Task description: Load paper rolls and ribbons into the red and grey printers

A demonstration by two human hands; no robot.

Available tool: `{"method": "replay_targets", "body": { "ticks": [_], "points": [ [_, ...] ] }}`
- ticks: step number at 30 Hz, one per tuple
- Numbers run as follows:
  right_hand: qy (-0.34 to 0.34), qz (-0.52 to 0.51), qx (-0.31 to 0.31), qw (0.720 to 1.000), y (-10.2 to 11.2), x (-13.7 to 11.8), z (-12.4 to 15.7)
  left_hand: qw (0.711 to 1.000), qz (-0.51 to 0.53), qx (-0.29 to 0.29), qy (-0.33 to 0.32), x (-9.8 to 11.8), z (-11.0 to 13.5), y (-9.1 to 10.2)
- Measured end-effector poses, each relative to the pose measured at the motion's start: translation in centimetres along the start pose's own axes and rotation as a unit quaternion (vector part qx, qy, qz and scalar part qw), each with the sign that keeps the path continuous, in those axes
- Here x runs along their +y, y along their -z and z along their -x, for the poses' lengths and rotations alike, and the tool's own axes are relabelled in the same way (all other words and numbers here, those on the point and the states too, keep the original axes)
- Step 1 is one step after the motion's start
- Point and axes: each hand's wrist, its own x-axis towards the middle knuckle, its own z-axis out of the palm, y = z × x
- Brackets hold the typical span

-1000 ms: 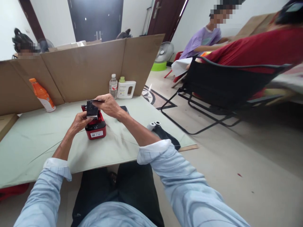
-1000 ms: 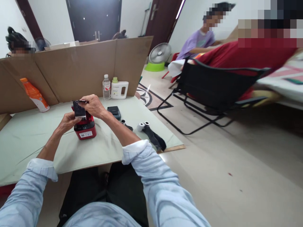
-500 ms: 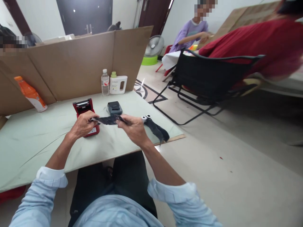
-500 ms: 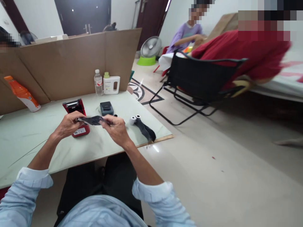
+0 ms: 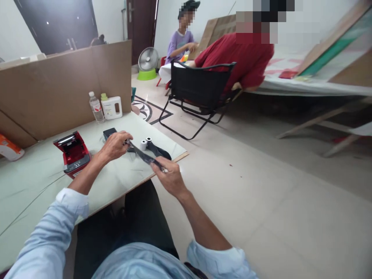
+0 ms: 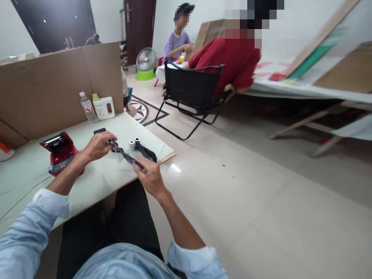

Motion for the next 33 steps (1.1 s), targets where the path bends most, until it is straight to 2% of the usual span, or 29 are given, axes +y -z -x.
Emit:
{"method": "replay_targets", "body": {
  "ticks": [6, 9, 12, 15, 20, 26, 30, 33],
  "points": [
    [-0.019, 0.084, 0.087, 0.992, 5.0, 5.2, -2.8, 0.998, -0.019, -0.031, -0.043, 1.6, -10.6, -4.5],
    [-0.053, 0.096, 0.099, 0.989, 6.0, 8.2, -3.2, 0.995, -0.047, -0.074, -0.047, 1.8, -13.9, -7.3],
    [-0.076, 0.115, 0.083, 0.987, 5.9, 10.9, -2.8, 0.988, -0.067, -0.135, -0.041, 1.3, -15.6, -9.5],
    [-0.080, 0.134, 0.048, 0.987, 5.3, 12.6, -2.1, 0.978, -0.058, -0.196, -0.027, 0.4, -15.9, -10.6],
    [-0.076, 0.140, -0.010, 0.987, 4.2, 13.2, -0.9, 0.965, -0.040, -0.258, 0.002, -0.2, -15.2, -10.5],
    [-0.075, 0.148, -0.047, 0.985, 4.5, 13.0, -0.9, 0.967, -0.021, -0.253, 0.027, -0.2, -14.0, -9.2],
    [-0.075, 0.158, -0.045, 0.983, 4.8, 12.9, -0.9, 0.974, -0.023, -0.220, 0.055, -0.2, -12.0, -7.0],
    [-0.074, 0.156, -0.032, 0.984, 4.6, 12.9, -0.6, 0.969, -0.046, -0.224, 0.095, 0.1, -10.2, -6.0]
  ]
}}
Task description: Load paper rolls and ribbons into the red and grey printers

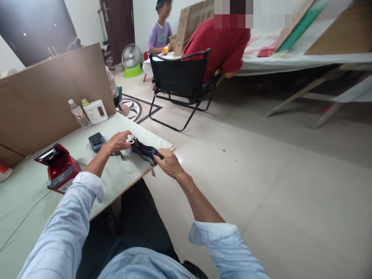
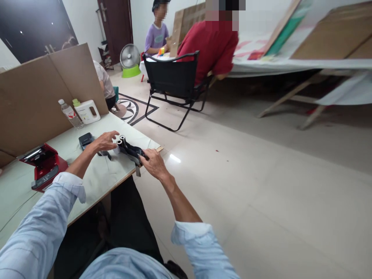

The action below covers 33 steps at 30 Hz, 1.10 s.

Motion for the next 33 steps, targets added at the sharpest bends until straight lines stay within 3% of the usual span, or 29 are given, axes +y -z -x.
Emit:
{"method": "replay_targets", "body": {
  "ticks": [5, 10, 14, 16, 21, 26, 28, 31, 33],
  "points": [
    [-0.006, -0.013, 0.031, 0.999, -0.6, 0.2, 0.8, 0.998, -0.028, 0.029, 0.054, 0.5, 1.4, -2.0],
    [-0.017, -0.042, 0.066, 0.997, -0.2, 0.0, 1.4, 0.995, -0.027, 0.080, 0.059, 0.6, 1.7, -3.2],
    [-0.015, -0.056, 0.114, 0.992, 0.9, -2.3, 1.6, 0.993, -0.040, 0.103, 0.039, 1.1, 3.0, -2.0],
    [0.008, -0.067, 0.110, 0.992, 1.4, -4.2, 1.6, 0.992, -0.049, 0.111, 0.021, 1.5, 4.1, -1.0],
    [0.050, -0.066, 0.026, 0.996, 0.8, -9.4, 1.7, 0.989, -0.058, 0.134, -0.015, 3.0, 7.5, 1.5],
    [0.015, -0.146, -0.045, 0.988, -1.0, -12.3, 2.3, 0.984, -0.072, 0.159, -0.020, 3.2, 11.3, 3.4],
    [-0.024, -0.243, -0.079, 0.967, -1.8, -13.0, 2.6, 0.980, -0.068, 0.184, -0.027, 2.4, 13.1, 3.9],
    [-0.085, -0.415, -0.131, 0.896, -3.3, -14.0, 2.6, 0.971, -0.023, 0.236, -0.033, 0.5, 16.0, 4.4],
    [-0.102, -0.472, -0.143, 0.864, -4.6, -14.7, 2.1, 0.962, 0.024, 0.270, -0.035, -1.1, 18.0, 4.5]
  ]
}}
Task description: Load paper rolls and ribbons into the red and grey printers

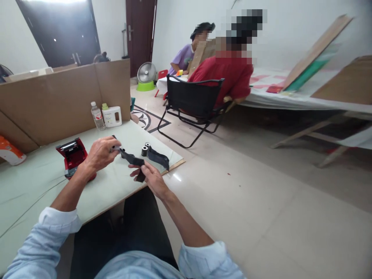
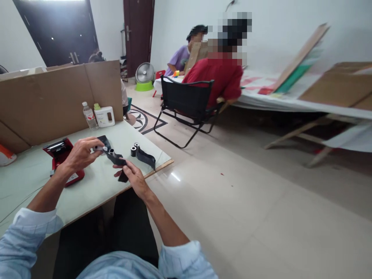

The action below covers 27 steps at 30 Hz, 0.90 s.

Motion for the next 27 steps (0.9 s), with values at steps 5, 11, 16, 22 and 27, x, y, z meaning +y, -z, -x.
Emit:
{"method": "replay_targets", "body": {
  "ticks": [5, 11, 16, 22, 27],
  "points": [
    [-0.033, -0.080, -0.067, 0.994, -2.8, 2.2, -2.8, 0.995, 0.055, 0.069, 0.056, -2.9, 4.3, 2.6],
    [0.063, 0.107, -0.060, 0.990, -6.9, 4.8, -3.0, 0.987, 0.095, 0.096, 0.088, -3.1, 9.2, 3.3],
    [0.245, 0.251, -0.075, 0.934, -10.2, 4.6, -0.8, 0.983, 0.122, 0.084, 0.107, -2.9, 13.9, 2.0],
    [0.300, 0.304, -0.136, 0.894, -12.7, 3.7, -2.0, 0.970, 0.138, 0.114, 0.163, -5.2, 16.7, 2.0],
    [0.284, 0.339, -0.154, 0.884, -14.8, 2.7, -7.4, 0.958, 0.123, 0.172, 0.193, -9.6, 15.6, 1.5]
  ]
}}
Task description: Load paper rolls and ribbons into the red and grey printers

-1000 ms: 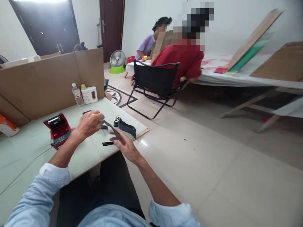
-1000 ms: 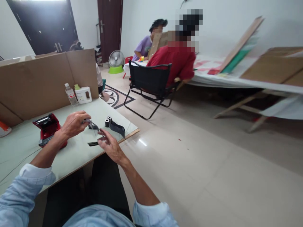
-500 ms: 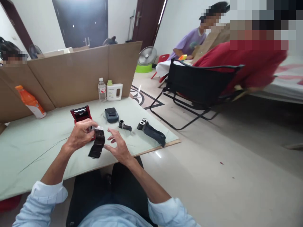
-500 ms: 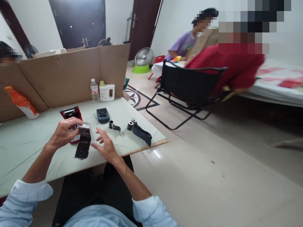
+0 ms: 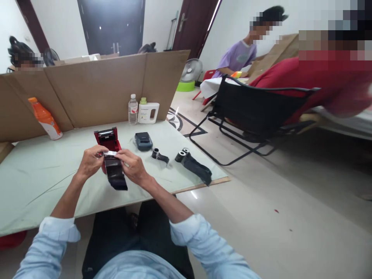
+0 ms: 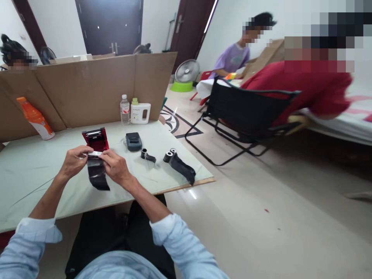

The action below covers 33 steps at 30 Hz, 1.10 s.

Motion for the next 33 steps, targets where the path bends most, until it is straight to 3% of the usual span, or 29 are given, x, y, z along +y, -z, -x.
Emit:
{"method": "replay_targets", "body": {
  "ticks": [5, 10, 18, 33],
  "points": [
    [-0.039, 0.026, -0.057, 0.997, -0.3, 2.1, -4.4, 0.998, -0.015, 0.019, 0.051, -3.6, -2.3, -1.7],
    [-0.065, 0.062, -0.105, 0.990, -0.9, 3.4, -5.1, 0.994, -0.082, -0.011, 0.069, -5.4, -3.2, -2.6],
    [-0.079, 0.133, -0.155, 0.976, -1.0, 3.2, -6.0, 0.985, -0.103, -0.097, 0.099, -5.9, -4.3, -1.8],
    [-0.097, 0.191, -0.206, 0.955, -0.5, 2.2, -7.6, 0.976, -0.113, -0.165, 0.087, -6.4, -5.8, -1.8]
  ]
}}
